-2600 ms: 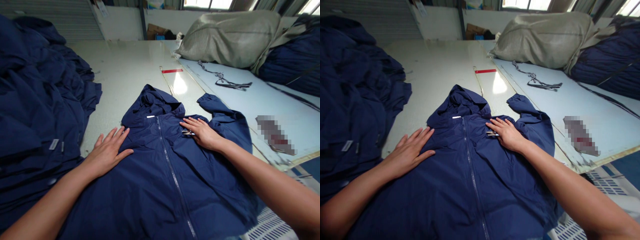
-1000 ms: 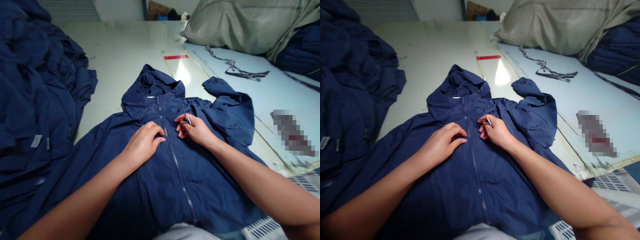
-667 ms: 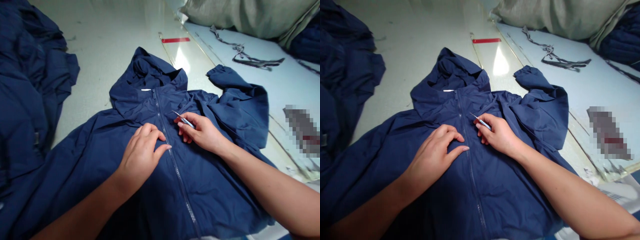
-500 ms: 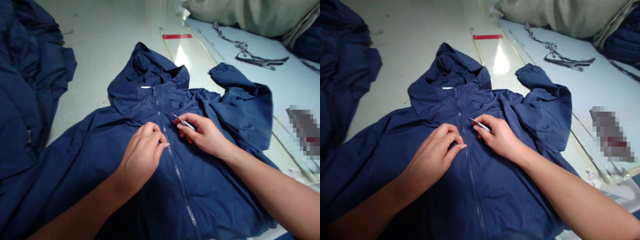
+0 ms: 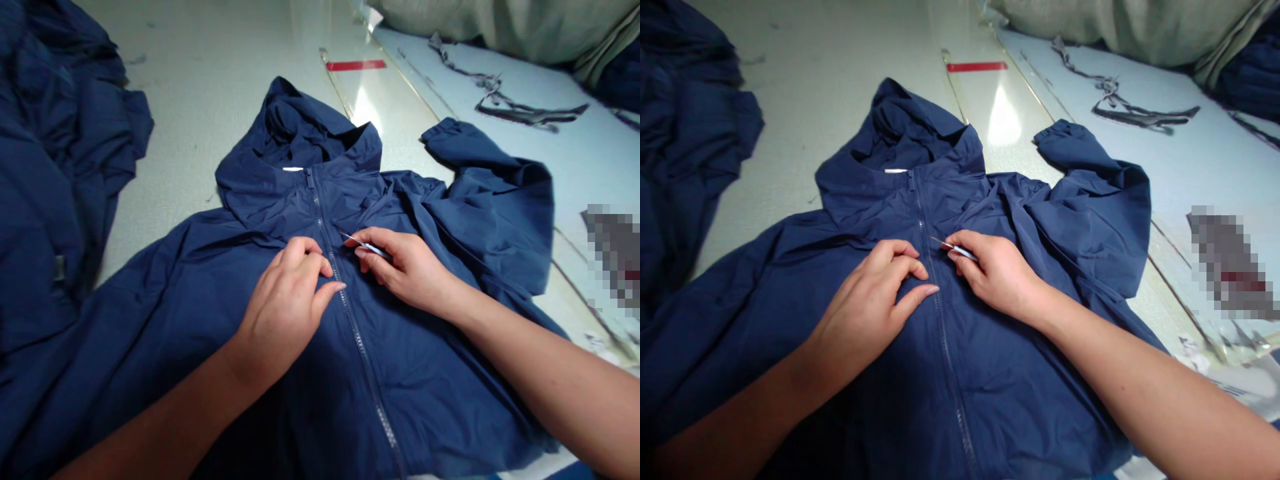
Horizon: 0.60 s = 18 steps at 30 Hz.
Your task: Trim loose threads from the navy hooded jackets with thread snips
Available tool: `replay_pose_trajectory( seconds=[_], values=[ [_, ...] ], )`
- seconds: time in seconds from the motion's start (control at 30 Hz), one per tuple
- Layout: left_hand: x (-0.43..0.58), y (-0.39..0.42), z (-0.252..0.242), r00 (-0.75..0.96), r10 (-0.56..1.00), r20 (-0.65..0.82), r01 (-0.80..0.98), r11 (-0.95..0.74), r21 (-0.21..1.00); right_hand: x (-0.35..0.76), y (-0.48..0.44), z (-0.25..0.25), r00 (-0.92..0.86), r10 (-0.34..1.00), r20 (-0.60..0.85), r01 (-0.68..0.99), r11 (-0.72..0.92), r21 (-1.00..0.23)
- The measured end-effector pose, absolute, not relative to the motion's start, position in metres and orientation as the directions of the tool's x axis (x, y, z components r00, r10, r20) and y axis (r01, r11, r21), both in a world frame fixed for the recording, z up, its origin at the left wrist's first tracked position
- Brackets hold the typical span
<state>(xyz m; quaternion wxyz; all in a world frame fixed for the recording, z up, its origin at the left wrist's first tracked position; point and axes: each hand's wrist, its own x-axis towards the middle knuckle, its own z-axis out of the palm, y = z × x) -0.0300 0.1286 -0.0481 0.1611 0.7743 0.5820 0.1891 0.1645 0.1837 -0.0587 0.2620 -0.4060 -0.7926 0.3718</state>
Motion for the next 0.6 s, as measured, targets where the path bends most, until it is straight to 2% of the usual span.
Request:
replay_pose_trajectory(
  seconds=[0.17,0.6],
  values=[
    [-0.030,0.128,-0.048,0.273,0.956,0.106,0.835,-0.290,0.467,0.164,0.183,-0.059,-0.547,0.826,0.137,0.479,0.442,-0.758],
    [-0.043,0.130,-0.043,0.245,0.969,0.009,0.718,-0.188,0.671,0.167,0.178,-0.052,-0.626,0.765,0.150,0.397,0.478,-0.783]
  ],
)
